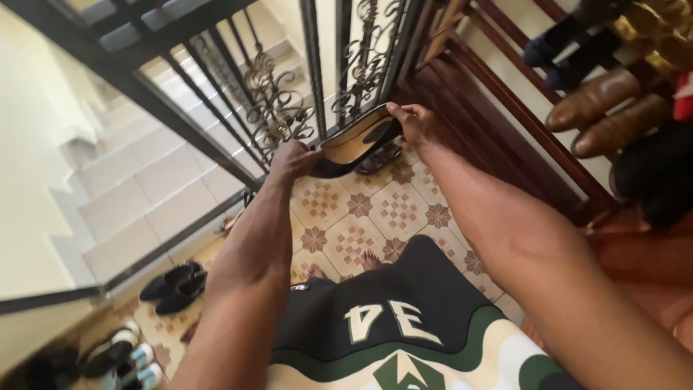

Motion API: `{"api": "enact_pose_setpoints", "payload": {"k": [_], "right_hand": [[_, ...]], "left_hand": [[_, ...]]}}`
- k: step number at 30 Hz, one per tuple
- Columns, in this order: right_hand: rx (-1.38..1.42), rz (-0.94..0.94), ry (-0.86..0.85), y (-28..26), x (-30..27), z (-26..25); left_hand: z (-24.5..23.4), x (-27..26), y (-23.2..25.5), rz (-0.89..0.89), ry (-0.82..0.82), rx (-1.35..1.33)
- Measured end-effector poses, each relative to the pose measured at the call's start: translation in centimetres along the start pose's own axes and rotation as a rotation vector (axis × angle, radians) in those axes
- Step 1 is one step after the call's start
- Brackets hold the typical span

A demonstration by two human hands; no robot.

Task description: Organizing and tidying various shoes on a shoe rack and the floor near an entryway.

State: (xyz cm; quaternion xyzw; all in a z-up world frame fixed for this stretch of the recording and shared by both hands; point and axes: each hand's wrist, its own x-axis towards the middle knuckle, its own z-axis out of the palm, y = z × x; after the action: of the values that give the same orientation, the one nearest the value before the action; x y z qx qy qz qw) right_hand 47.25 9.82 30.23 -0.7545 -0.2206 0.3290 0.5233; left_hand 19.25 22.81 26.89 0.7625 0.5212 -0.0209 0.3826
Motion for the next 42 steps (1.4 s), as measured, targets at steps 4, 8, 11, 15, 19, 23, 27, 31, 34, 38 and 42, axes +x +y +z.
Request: {"api": "enact_pose_setpoints", "payload": {"k": [4,8,11,15,19,23,27,31,34,38,42], "right_hand": [[-0.143,-0.182,0.133,2.4,0.8,-1.2],[-0.064,-0.134,0.158,1.5,-1.2,-1.5],[-0.099,-0.127,0.197,2.2,-1.5,-2.0],[-0.060,-0.092,0.198,2.5,-3.1,-2.6],[-0.061,-0.064,0.253,3.5,-3.8,-4.0],[-0.029,-0.087,0.297,6.0,-2.3,-6.1],[0.088,0.044,0.167,2.9,-3.5,-7.2],[-0.091,0.018,0.198,2.6,-1.0,-9.3],[-0.001,0.077,0.164,1.2,-1.5,-10.4],[0.049,0.016,0.183,1.0,0.6,-12.1],[-0.027,0.031,0.196,1.0,1.7,-14.1]], "left_hand": [[-0.5,0.2,1.5,0.076,-0.061,0.039],[-0.1,0.3,2.0,0.113,-0.125,0.065],[0.5,1.0,2.1,0.181,-0.134,0.075],[1.5,2.2,1.9,0.262,-0.147,0.110],[1.8,1.6,4.3,0.326,-0.183,0.112],[3.3,2.8,6.6,0.379,-0.194,0.100],[3.5,2.4,9.3,0.335,-0.231,0.077],[3.9,4.1,11.5,0.314,-0.231,0.047],[7.1,8.9,11.0,0.367,-0.231,0.049],[8.0,11.5,13.5,0.402,-0.252,0.079],[7.6,10.9,17.1,0.345,-0.365,0.201]]}}
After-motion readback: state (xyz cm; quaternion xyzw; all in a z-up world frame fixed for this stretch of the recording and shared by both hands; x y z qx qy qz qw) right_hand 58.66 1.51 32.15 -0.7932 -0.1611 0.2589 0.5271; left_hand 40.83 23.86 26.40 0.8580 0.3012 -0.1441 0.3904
